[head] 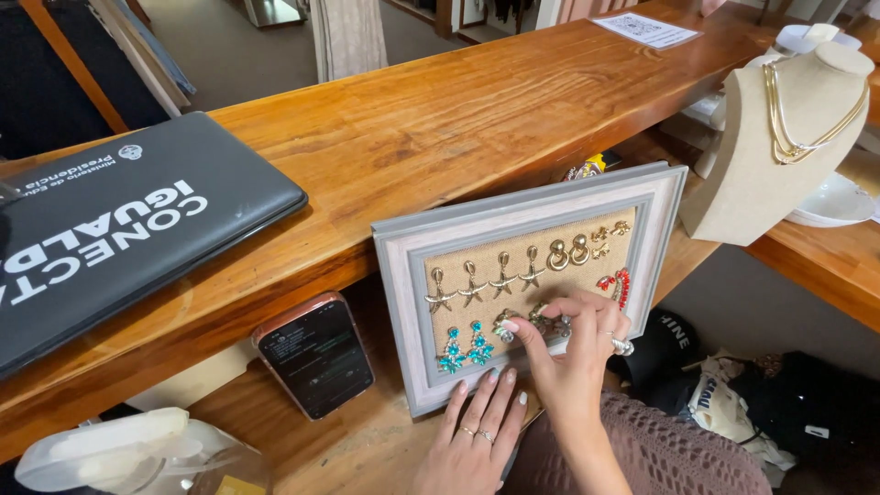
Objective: Organizing and displaying various earrings on a framed mesh board on a store counter.
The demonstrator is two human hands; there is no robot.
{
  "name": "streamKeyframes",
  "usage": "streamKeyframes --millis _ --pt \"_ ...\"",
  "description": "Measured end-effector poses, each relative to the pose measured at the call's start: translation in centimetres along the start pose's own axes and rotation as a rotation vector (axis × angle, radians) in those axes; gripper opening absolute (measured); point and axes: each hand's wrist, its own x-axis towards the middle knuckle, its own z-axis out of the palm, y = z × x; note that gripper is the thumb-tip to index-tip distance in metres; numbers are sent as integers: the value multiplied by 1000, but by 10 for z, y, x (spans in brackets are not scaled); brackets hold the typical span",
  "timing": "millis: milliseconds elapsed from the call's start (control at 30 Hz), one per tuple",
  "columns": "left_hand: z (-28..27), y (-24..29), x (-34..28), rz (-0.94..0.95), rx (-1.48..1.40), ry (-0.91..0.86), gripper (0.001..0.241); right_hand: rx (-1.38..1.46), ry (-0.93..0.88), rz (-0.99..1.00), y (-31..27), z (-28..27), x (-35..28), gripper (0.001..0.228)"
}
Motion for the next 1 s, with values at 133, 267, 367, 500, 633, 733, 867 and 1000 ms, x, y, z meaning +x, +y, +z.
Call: streamKeyframes --millis 133,267,367,500,633,733,867,1000 --pt "-10 -3 2 30 35 -62 56 87 -21 -18 -2 -5 4 42" --pt "-13 -5 3 54 50 -110 86 160 -3 76 -4 -26 15 21" --pt "-13 -4 3 62 53 -144 100 75 2 75 3 -36 20 16" --pt "-14 -4 2 64 59 -132 102 -94 -54 -47 17 -32 18 27" --pt "-12 -3 2 53 35 -141 100 -84 -139 -2 19 -28 11 26" --pt "-16 -4 3 41 4 -113 67 53 -212 61 24 -35 14 20" --pt "-14 -3 5 24 22 -81 52 149 -267 50 21 -39 25 15" --pt "-12 -2 2 36 23 -116 58 125 -223 82 22 -28 22 13"
